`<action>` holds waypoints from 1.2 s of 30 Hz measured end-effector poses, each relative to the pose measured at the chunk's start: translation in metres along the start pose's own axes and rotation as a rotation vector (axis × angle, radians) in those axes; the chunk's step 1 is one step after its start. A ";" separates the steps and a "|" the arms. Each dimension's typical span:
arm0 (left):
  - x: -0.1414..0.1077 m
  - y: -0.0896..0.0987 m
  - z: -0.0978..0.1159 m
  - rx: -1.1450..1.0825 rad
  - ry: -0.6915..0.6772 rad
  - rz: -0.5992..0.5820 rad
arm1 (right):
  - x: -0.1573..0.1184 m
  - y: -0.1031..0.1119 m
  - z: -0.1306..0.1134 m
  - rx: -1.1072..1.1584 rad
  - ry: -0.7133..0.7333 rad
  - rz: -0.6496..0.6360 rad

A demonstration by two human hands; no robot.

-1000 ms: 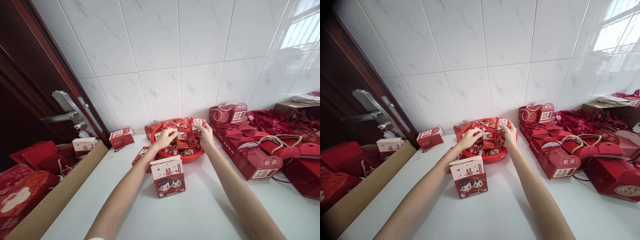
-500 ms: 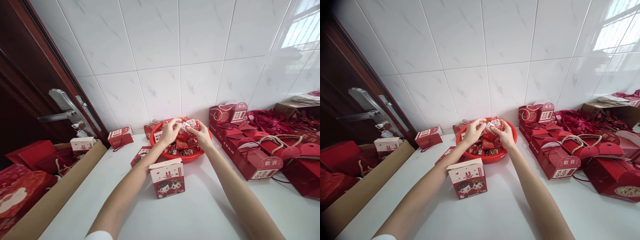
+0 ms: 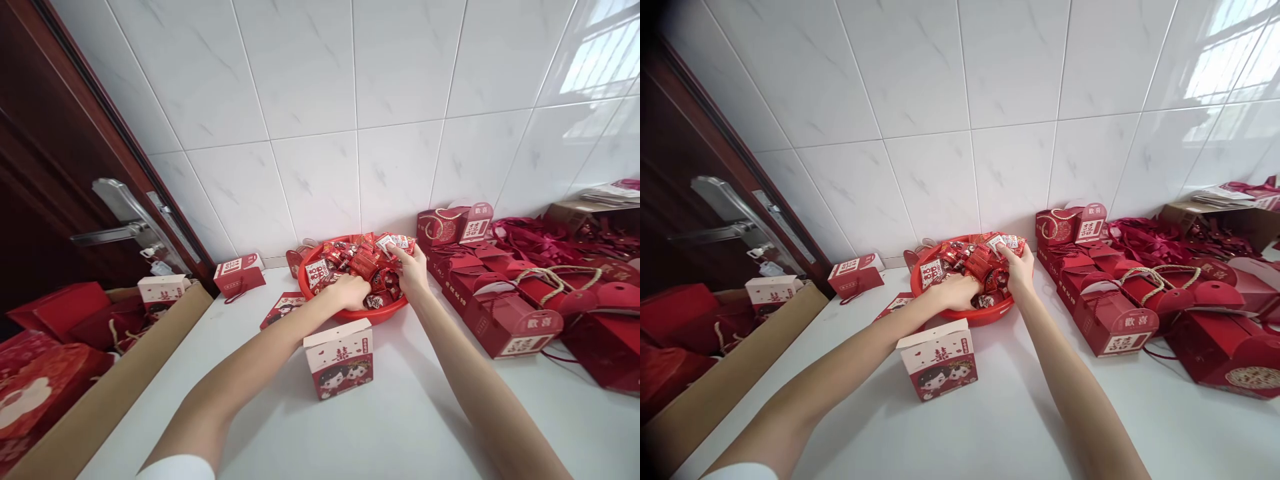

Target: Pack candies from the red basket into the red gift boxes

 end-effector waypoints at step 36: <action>-0.040 0.025 -0.099 -1.338 0.049 0.852 | -0.022 -0.041 0.007 -0.060 -0.209 -0.354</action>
Point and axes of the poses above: each hand's wrist, its own x-axis towards the middle knuckle, its own y-axis out of the back of the hand, z = x × y, the point moved 10 cm from there along x, towards the middle knuckle
